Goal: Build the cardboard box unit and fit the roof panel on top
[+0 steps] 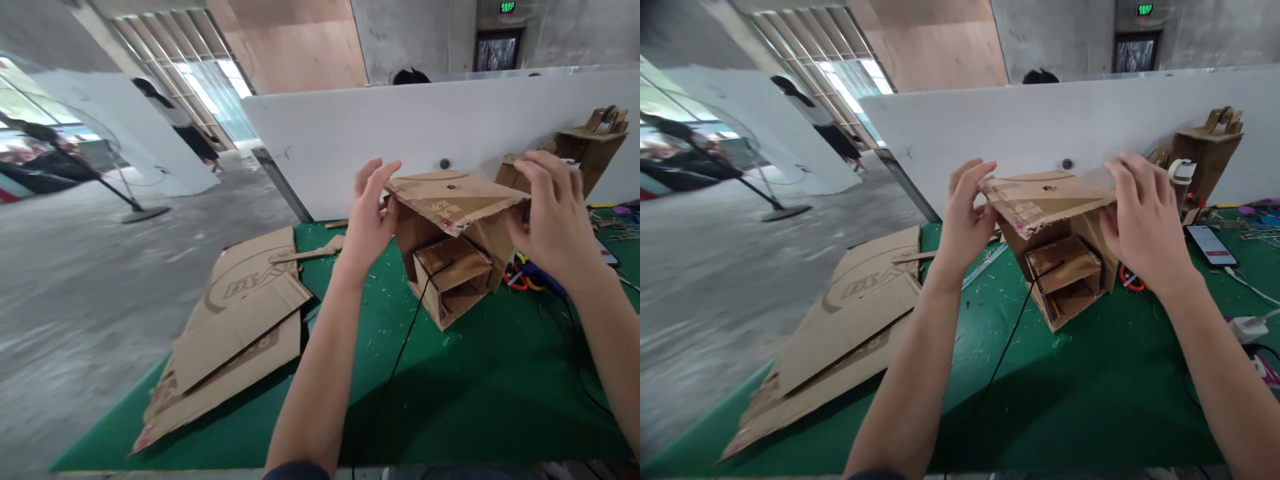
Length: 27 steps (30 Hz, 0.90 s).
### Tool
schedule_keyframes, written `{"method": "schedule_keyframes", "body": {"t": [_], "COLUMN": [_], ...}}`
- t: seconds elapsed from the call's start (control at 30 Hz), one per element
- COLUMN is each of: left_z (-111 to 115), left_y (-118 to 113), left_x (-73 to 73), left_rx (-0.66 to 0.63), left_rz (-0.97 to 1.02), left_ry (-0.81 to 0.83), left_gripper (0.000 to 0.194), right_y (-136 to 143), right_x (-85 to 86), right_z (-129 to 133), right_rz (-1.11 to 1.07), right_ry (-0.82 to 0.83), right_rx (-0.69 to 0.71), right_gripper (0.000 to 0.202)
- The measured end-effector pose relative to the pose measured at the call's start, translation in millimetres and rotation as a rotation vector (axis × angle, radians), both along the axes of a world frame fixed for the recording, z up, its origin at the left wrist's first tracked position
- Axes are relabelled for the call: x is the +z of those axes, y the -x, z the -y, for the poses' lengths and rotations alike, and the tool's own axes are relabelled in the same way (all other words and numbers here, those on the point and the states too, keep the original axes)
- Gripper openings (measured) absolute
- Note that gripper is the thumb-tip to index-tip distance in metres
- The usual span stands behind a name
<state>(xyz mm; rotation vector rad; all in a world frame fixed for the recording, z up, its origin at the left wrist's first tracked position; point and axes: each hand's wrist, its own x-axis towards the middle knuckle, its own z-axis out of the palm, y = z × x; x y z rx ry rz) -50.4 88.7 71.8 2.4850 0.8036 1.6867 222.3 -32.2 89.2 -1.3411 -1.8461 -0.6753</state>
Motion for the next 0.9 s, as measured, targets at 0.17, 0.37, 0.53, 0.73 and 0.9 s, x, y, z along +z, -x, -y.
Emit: {"method": "schedule_keyframes", "body": {"t": [0.17, 0.37, 0.53, 0.73, 0.9], "left_z": [5.7, 16.4, 19.8, 16.9, 14.5], "left_y": [-0.4, -0.9, -0.2, -0.8, -2.4], "left_x": [8.5, 17.2, 16.5, 14.7, 13.3], "left_rx": [0.085, 0.059, 0.02, 0.005, -0.019], "left_rz": [-0.076, -0.191, -0.198, -0.146, -0.107], "left_ry": [-0.225, -0.29, -0.244, -0.249, -0.273], "left_gripper": [0.034, 0.036, 0.04, 0.035, 0.031], "right_y": [33.9, 88.9, 117.4, 129.7, 136.5], "right_x": [-39.5, -46.5, -27.7, -35.1, -39.9], "right_z": [8.8, -11.6, -38.1, -62.5, -71.0], "right_rz": [-0.095, -0.464, -0.619, -0.863, -1.05], "right_ry": [-0.213, 0.1, 0.261, 0.212, 0.143], "right_rx": [-0.027, 0.335, 0.403, 0.525, 0.638], "right_gripper": [0.008, 0.013, 0.031, 0.026, 0.012]}}
